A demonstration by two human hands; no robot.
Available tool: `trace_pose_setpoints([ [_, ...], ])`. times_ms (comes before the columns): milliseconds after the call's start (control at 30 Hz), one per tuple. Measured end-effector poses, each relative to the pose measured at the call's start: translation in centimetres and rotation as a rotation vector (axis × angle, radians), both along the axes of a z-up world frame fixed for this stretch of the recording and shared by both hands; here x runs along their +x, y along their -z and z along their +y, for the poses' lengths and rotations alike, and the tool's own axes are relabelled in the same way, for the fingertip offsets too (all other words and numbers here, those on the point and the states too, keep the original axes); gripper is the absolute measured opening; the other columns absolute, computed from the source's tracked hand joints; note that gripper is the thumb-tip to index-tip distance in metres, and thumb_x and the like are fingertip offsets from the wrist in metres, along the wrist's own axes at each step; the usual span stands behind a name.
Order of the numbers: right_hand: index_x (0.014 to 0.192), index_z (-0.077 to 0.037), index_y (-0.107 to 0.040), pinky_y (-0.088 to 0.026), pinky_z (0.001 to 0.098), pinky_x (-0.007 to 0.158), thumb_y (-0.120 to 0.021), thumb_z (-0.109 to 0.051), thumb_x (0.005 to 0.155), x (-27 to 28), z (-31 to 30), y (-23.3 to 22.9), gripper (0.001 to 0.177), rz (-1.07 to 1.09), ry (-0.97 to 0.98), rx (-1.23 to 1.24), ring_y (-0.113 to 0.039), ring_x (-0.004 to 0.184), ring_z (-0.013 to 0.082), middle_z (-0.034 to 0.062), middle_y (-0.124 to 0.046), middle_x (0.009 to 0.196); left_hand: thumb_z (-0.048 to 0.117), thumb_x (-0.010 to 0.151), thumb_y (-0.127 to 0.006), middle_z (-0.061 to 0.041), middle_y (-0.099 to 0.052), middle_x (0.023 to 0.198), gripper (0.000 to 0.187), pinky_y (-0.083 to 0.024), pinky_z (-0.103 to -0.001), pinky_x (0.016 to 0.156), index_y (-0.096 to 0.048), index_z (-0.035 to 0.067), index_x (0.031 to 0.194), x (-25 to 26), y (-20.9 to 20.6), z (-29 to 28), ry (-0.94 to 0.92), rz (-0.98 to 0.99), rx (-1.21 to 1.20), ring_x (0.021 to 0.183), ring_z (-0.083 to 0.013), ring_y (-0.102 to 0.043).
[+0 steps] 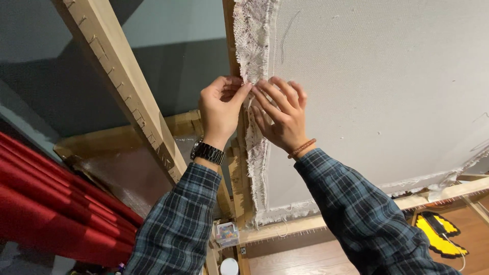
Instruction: Preparing a rug canvas on a frame and using a tufting gun to apply yarn
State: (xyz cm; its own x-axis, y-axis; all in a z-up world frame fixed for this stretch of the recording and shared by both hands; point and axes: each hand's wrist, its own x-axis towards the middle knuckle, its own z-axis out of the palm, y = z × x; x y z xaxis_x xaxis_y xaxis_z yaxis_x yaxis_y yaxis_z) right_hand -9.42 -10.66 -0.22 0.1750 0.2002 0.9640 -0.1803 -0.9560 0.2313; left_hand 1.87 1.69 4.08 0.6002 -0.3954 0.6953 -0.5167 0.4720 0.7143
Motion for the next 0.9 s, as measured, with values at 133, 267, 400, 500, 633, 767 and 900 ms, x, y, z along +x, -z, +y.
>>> trace_pose_setpoints([
  [133,0.131,-0.020,-0.075,-0.036,0.0488,0.111,-0.072,-0.029,0.099,0.3,0.0,0.0,0.033,-0.021,-0.003,-0.009,-0.057,0.134,0.0286,0.0037,-0.070,0.139,0.016,0.086,-0.087,-0.002,-0.077,0.081,0.015,-0.060,-0.021,0.065,-0.076,0.008,0.093,0.4,-0.1,-0.2,0.007,0.014,0.013,0.074,-0.0041,-0.069],
  [267,0.130,-0.020,-0.076,-0.036,0.0484,0.110,-0.073,-0.030,0.099,0.7,-0.2,0.0,0.032,-0.034,0.002,-0.015,-0.058,0.133,0.0285,0.0035,-0.071,0.137,0.016,0.086,-0.089,-0.003,-0.077,0.080,0.016,-0.060,-0.020,0.064,-0.076,0.008,0.092,0.9,0.0,-0.2,0.005,0.000,0.015,0.073,-0.0035,-0.069],
  [400,0.128,-0.020,-0.077,-0.037,0.0490,0.109,-0.073,-0.033,0.099,0.8,-0.1,-0.3,0.032,-0.036,0.030,-0.039,-0.058,0.131,0.0290,0.0041,-0.072,0.134,0.013,0.087,-0.086,-0.002,-0.075,0.078,0.013,-0.059,-0.020,0.063,-0.075,0.009,0.092,0.8,-0.1,-0.3,0.018,0.016,0.030,0.072,-0.0043,-0.068],
  [500,0.126,-0.018,-0.077,-0.037,0.0491,0.107,-0.073,-0.033,0.099,0.6,0.2,-0.6,0.031,-0.034,0.042,-0.061,-0.059,0.129,0.0300,0.0049,-0.071,0.134,0.013,0.087,-0.085,-0.002,-0.076,0.077,0.012,-0.060,-0.021,0.061,-0.075,0.009,0.091,0.6,-0.1,-0.5,-0.010,0.017,0.037,0.070,-0.0057,-0.071],
  [633,0.127,-0.020,-0.078,-0.036,0.0474,0.108,-0.075,-0.030,0.099,0.3,-0.6,-0.5,0.030,-0.003,0.012,-0.034,-0.057,0.129,0.0279,0.0033,-0.071,0.132,0.014,0.087,-0.083,0.000,-0.075,0.075,0.009,-0.059,-0.020,0.058,-0.074,0.010,0.089,0.7,0.3,-1.2,-0.043,0.021,0.024,0.067,-0.0048,-0.071],
  [767,0.122,-0.019,-0.080,-0.038,0.0410,0.102,-0.079,-0.014,0.097,-0.3,-1.8,-1.5,0.025,-0.012,-0.084,0.030,-0.061,0.122,0.0254,0.0025,-0.074,0.125,0.015,0.086,-0.084,0.000,-0.074,0.075,0.012,-0.057,-0.019,0.059,-0.074,0.010,0.090,0.8,0.7,-0.8,-0.020,0.054,0.006,0.068,-0.0026,-0.068],
  [900,0.104,-0.023,-0.083,-0.040,0.0383,0.092,-0.090,-0.014,0.090,0.3,-2.6,-2.5,0.017,-0.001,-0.195,0.111,-0.060,0.104,0.0253,0.0012,-0.072,0.109,0.015,0.088,-0.083,-0.003,-0.077,0.079,0.011,-0.060,-0.022,0.062,-0.075,0.011,0.094,1.2,1.2,-0.4,-0.027,0.029,0.049,0.071,-0.0067,-0.073],
])
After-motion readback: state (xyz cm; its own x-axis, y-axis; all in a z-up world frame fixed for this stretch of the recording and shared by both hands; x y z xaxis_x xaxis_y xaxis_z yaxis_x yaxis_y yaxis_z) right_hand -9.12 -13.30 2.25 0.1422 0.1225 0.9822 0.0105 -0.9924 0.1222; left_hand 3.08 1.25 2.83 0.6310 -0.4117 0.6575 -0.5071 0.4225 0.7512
